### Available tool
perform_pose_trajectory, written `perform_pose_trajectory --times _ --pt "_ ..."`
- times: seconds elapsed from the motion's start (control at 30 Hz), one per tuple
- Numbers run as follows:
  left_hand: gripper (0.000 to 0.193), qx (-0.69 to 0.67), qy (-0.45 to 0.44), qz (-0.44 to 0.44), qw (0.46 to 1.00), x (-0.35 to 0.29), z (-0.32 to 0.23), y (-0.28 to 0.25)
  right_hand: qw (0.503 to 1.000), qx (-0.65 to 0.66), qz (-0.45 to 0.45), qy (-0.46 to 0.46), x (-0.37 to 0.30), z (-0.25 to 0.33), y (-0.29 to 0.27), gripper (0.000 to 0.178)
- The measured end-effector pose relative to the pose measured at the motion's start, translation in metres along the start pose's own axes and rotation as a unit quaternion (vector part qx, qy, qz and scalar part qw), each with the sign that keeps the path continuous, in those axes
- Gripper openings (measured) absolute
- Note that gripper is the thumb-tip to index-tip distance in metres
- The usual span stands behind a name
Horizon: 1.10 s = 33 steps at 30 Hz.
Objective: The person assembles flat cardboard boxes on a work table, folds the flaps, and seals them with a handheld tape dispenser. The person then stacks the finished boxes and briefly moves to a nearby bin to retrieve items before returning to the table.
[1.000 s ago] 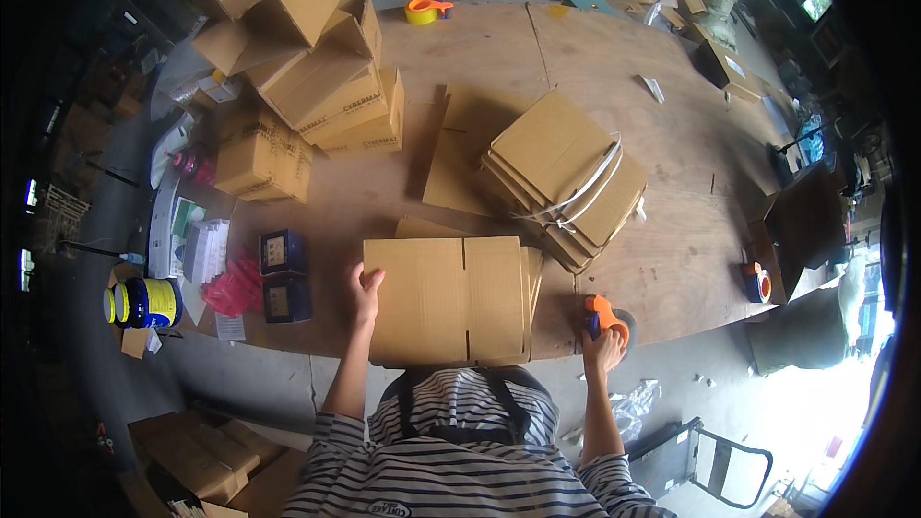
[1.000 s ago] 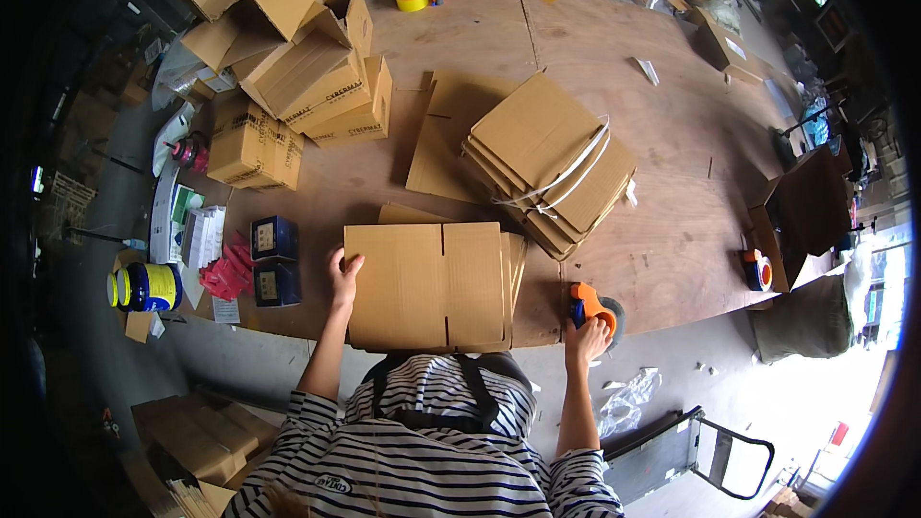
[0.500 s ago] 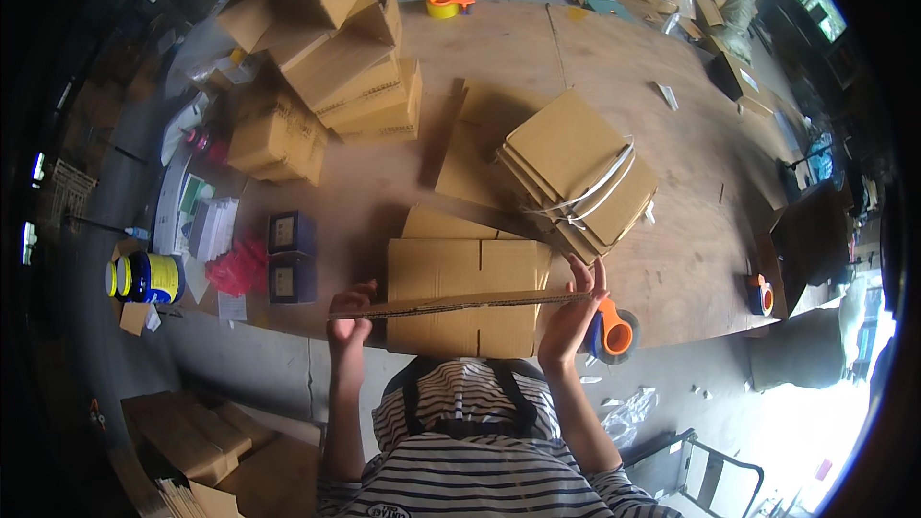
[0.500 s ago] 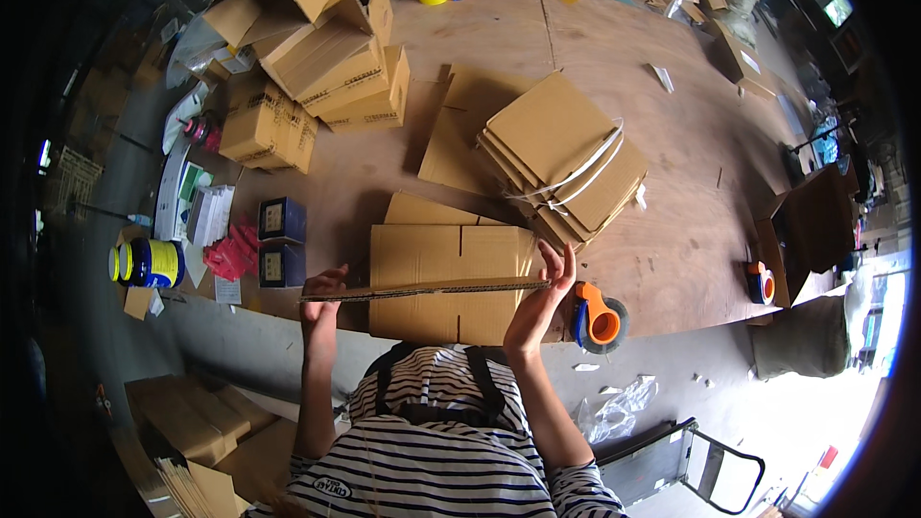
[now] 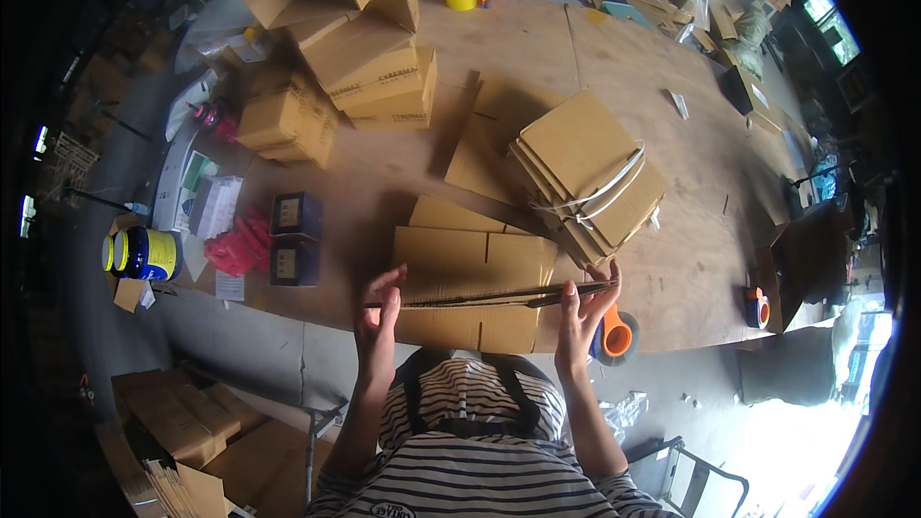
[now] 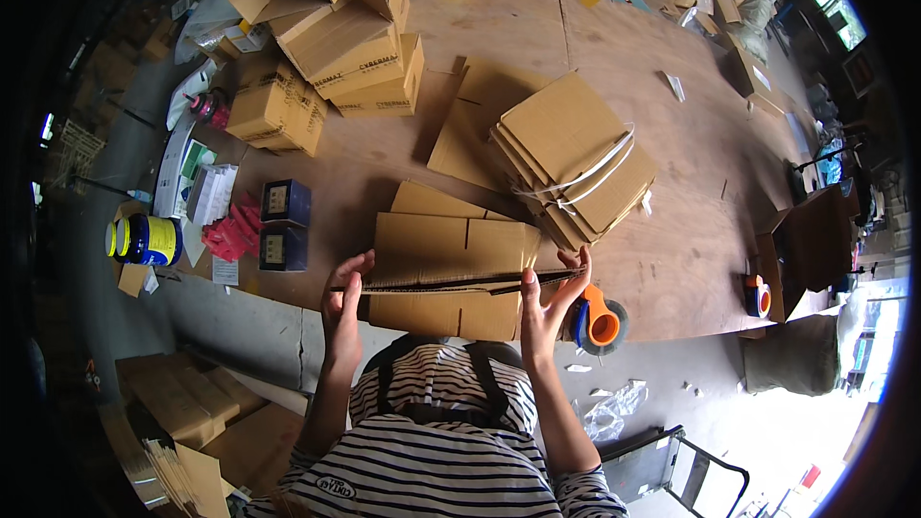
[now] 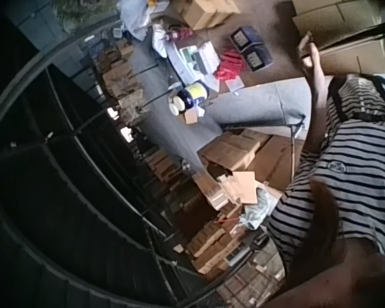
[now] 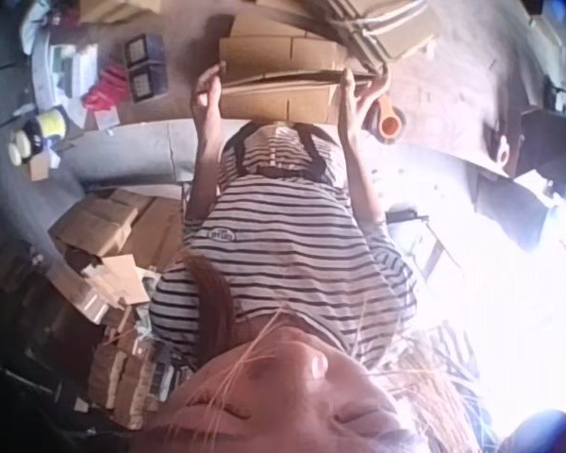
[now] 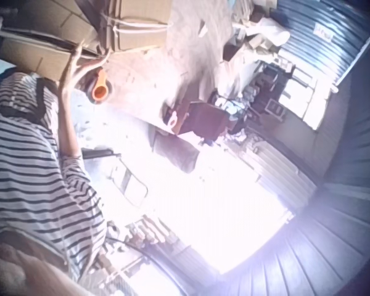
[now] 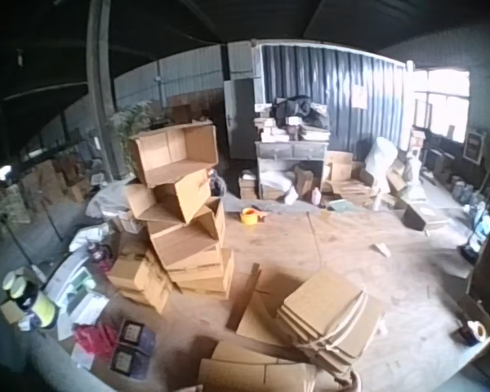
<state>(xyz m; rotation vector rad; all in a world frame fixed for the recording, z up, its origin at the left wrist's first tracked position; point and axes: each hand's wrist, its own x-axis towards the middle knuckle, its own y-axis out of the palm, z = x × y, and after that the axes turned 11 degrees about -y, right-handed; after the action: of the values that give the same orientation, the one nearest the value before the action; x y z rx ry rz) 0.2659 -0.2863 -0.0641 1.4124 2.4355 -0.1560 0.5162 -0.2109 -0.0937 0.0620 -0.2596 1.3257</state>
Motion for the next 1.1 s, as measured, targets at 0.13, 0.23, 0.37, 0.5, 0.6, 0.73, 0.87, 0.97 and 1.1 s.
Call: perform_pose_trajectory --times 0.13,0.23,0.37,0.5,0.6,0.73,0.87,0.97,1.1 --pt "0.038 -0.057 -0.049 -0.037 0.997 -0.008 -0.008 0.010 0.983 0.055 0.168 -0.047 0.002 0.010 -0.013 0.096" --pt "0.043 0.003 -0.017 -0.055 0.998 -0.015 0.003 0.016 0.929 0.137 0.342 -0.034 -0.007 0.011 -0.009 0.123" --pt "0.073 0.293 0.232 0.056 0.926 -0.015 -0.004 -0.021 0.936 0.233 0.253 0.081 -0.013 -0.005 0.006 0.150" --pt "0.067 0.463 0.284 0.195 0.817 -0.007 -0.019 -0.045 0.982 -0.071 0.160 -0.067 -0.036 -0.040 0.045 0.127" --pt "0.055 0.441 0.306 0.194 0.821 0.005 -0.011 -0.050 0.975 -0.091 0.185 -0.083 -0.027 -0.021 0.060 0.110" --pt "0.039 0.426 0.290 0.161 0.842 0.030 -0.017 -0.028 0.971 -0.003 0.236 -0.047 -0.016 -0.039 0.046 0.093" --pt "0.049 0.503 0.277 0.140 0.806 0.042 0.000 -0.019 0.926 0.058 0.367 0.066 0.009 -0.032 0.014 0.071" --pt "0.073 0.469 0.304 -0.097 0.824 0.035 0.033 -0.007 0.892 0.180 0.410 0.060 0.057 -0.011 -0.005 0.076" --pt "0.114 0.463 0.202 -0.192 0.841 0.017 0.032 0.002 0.932 0.052 0.358 0.009 0.090 0.050 0.053 0.057"
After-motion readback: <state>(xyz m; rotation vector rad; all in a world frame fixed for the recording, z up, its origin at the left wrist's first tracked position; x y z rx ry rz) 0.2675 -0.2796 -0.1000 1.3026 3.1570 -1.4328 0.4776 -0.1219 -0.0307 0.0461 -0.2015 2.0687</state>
